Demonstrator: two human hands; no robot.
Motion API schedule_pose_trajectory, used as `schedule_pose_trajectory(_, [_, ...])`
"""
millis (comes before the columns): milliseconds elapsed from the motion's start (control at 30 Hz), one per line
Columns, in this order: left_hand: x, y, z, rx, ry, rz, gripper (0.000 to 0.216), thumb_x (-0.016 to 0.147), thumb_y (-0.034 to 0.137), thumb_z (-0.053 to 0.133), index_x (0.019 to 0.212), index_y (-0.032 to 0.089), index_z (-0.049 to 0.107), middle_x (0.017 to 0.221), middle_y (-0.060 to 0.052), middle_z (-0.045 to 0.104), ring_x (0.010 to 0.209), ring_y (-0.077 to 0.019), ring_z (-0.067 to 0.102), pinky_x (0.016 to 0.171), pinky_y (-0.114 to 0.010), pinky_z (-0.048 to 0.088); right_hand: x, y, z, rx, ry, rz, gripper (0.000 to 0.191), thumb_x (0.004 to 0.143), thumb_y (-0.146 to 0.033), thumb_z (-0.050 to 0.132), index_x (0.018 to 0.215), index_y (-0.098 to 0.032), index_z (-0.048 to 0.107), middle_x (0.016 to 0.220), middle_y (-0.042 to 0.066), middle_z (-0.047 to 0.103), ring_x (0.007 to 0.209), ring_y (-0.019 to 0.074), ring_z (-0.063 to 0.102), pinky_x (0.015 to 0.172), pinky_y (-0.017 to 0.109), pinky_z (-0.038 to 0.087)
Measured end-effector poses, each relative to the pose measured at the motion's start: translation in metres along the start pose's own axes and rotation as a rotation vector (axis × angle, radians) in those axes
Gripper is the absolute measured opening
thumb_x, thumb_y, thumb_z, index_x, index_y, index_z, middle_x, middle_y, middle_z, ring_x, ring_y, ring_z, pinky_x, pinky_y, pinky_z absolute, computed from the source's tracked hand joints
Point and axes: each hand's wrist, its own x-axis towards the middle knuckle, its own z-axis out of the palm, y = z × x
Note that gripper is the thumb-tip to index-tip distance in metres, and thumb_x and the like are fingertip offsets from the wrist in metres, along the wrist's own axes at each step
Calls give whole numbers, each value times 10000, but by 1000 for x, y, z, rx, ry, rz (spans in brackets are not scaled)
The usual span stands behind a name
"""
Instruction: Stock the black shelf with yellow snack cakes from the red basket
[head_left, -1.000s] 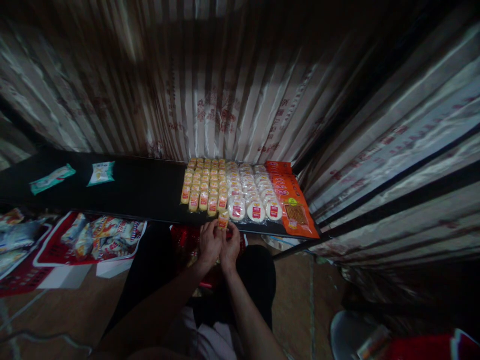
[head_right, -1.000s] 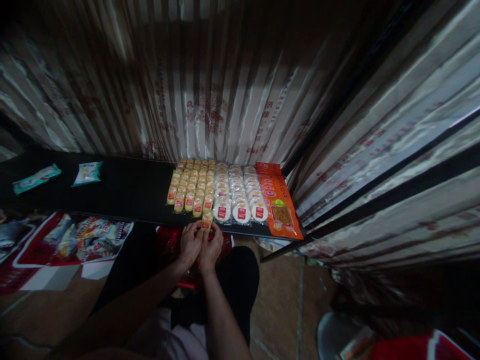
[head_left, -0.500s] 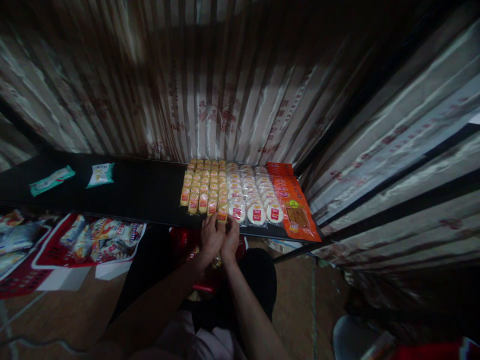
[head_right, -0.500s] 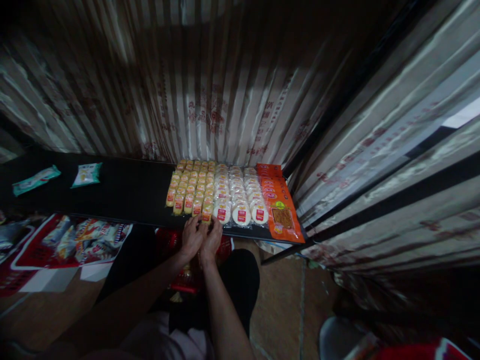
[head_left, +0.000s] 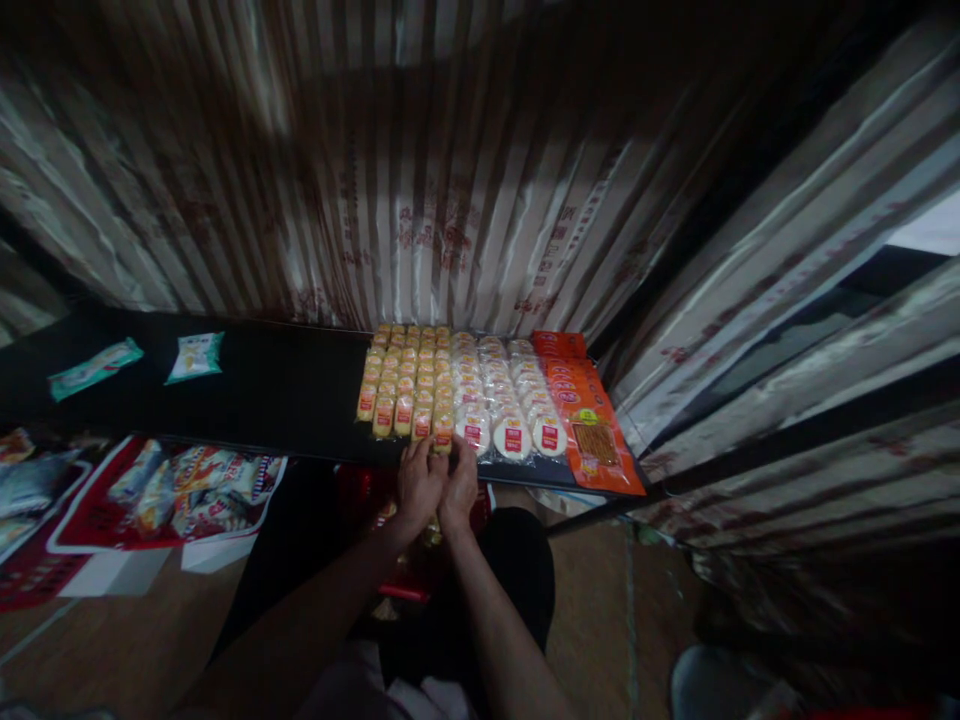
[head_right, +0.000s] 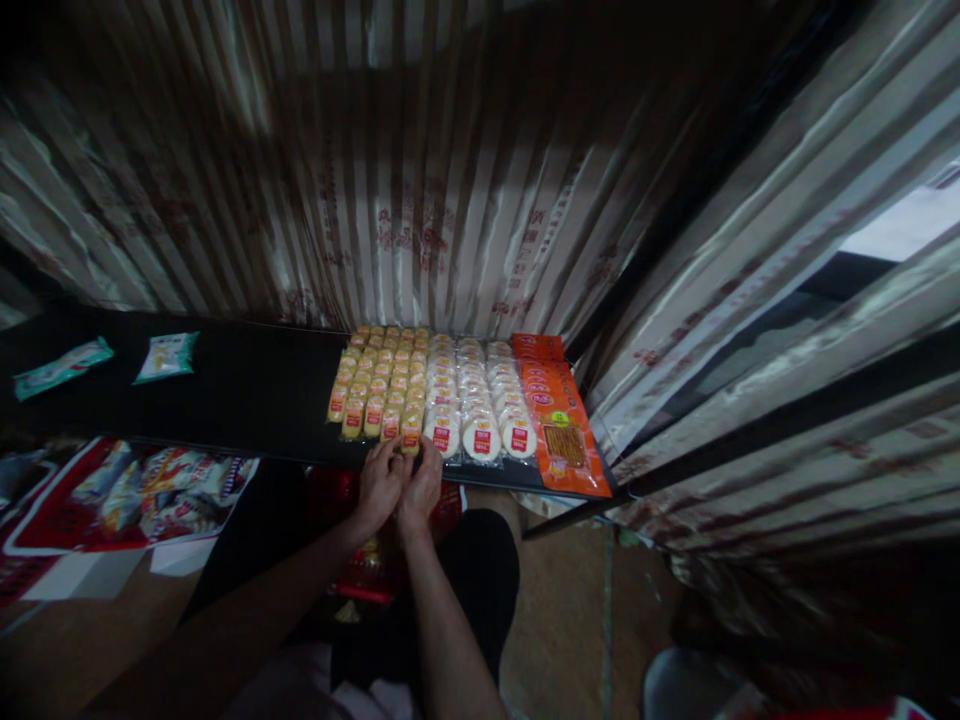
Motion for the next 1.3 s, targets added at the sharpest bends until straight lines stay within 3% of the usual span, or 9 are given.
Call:
schedule_pose_trajectory(267, [1, -6, -3, 89, -59, 177, 368, 857, 197, 370, 1128, 137, 612, 1199, -108, 603, 1128, -209, 513, 1036, -364, 377, 4, -1, -1, -155, -49, -17, 302, 780, -200, 411, 1034, -220, 572, 982, 64, 562, 954, 207, 507, 847, 335, 411])
schedule_pose_trajectory(467, [4, -18, -9, 174, -127, 311, 443, 814, 99, 344, 1188, 140, 578, 1246, -105, 577, 1186, -202, 481, 1074, -395, 337, 12, -4, -4, -277, -91, -149, 221, 816, -214, 439, 999, -203, 561, 967, 73, 554, 958, 219, 485, 867, 355, 405])
schedule_pose_trajectory(733, [12, -22, -17, 297, -71, 472, 406, 880, 166, 345, 1212, 186, 576, 1330, -85, 521, 1256, -220, 404, 1067, -395, 334, 14, 0, -5, -281, -113, -198, 188, 852, -238, 451, 1000, -198, 560, 957, 70, 563, 942, 212, 487, 867, 361, 415])
schedule_pose_trajectory(867, [24, -34, -14, 366, -60, 589, 431, 904, 184, 328, 1304, 196, 489, 1408, -70, 449, 1366, -229, 263, 1079, -434, 312, 12, 4, -7, -255, -99, -246, 220, 865, -231, 442, 1026, -194, 586, 1055, 90, 551, 1024, 205, 489, 919, 367, 418])
schedule_pose_trajectory(1067, [37, -51, -10, 438, -23, 751, 433, 913, 170, 321, 1326, 160, 454, 1406, -94, 449, 1373, -241, 263, 1051, -455, 361, 14, 2, -11, -256, -45, -354, 269, 911, -236, 389, 1019, -167, 626, 1157, 126, 544, 1133, 196, 469, 966, 379, 411])
schedule_pose_trajectory(1300, [43, -58, -12, 426, -19, 808, 415, 918, 186, 336, 1308, 144, 472, 1387, -126, 465, 1370, -244, 277, 1052, -472, 378, 36, -9, 4, -457, -58, -379, 414, 949, -279, 309, 1297, -124, 470, 1400, 155, 427, 1360, 232, 255, 1056, 467, 282])
